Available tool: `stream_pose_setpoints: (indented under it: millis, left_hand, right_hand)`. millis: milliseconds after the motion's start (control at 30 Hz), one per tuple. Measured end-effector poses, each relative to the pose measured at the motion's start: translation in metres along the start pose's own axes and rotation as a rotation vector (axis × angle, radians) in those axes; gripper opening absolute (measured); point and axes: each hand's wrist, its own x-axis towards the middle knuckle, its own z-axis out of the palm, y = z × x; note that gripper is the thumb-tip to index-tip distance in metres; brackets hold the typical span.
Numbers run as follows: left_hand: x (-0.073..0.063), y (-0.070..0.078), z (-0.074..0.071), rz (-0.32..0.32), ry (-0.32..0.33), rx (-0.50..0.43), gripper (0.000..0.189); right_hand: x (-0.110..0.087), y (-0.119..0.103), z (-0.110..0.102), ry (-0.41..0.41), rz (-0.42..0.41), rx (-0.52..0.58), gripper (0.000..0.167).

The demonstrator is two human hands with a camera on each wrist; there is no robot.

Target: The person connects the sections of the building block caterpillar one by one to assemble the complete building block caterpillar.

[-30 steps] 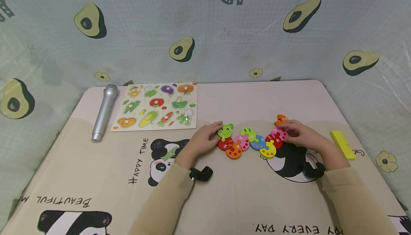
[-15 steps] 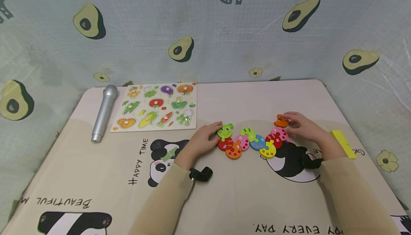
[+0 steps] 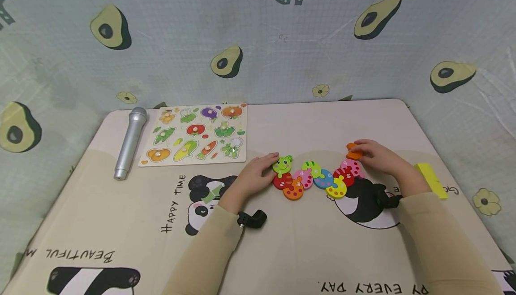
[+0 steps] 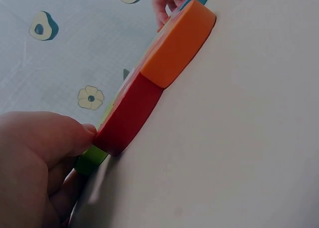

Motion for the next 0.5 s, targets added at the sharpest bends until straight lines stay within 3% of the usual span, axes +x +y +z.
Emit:
stream_pose_setpoints:
  millis: [333,500]
  left_hand:
    - [-0.0001,-0.0001,0.0008,0.006,-0.003,-0.003,0.048]
    - [0.0002,-0.0007,0.0001,0.013,0.001,-0.011,0.048]
  right_hand:
    - [-0.0008,0.0000,0.0012,0.021,0.016,0.053,0.044]
    - [-0.0067,-0.0018,0.0001,0.039,0.042,0.030,0.050]
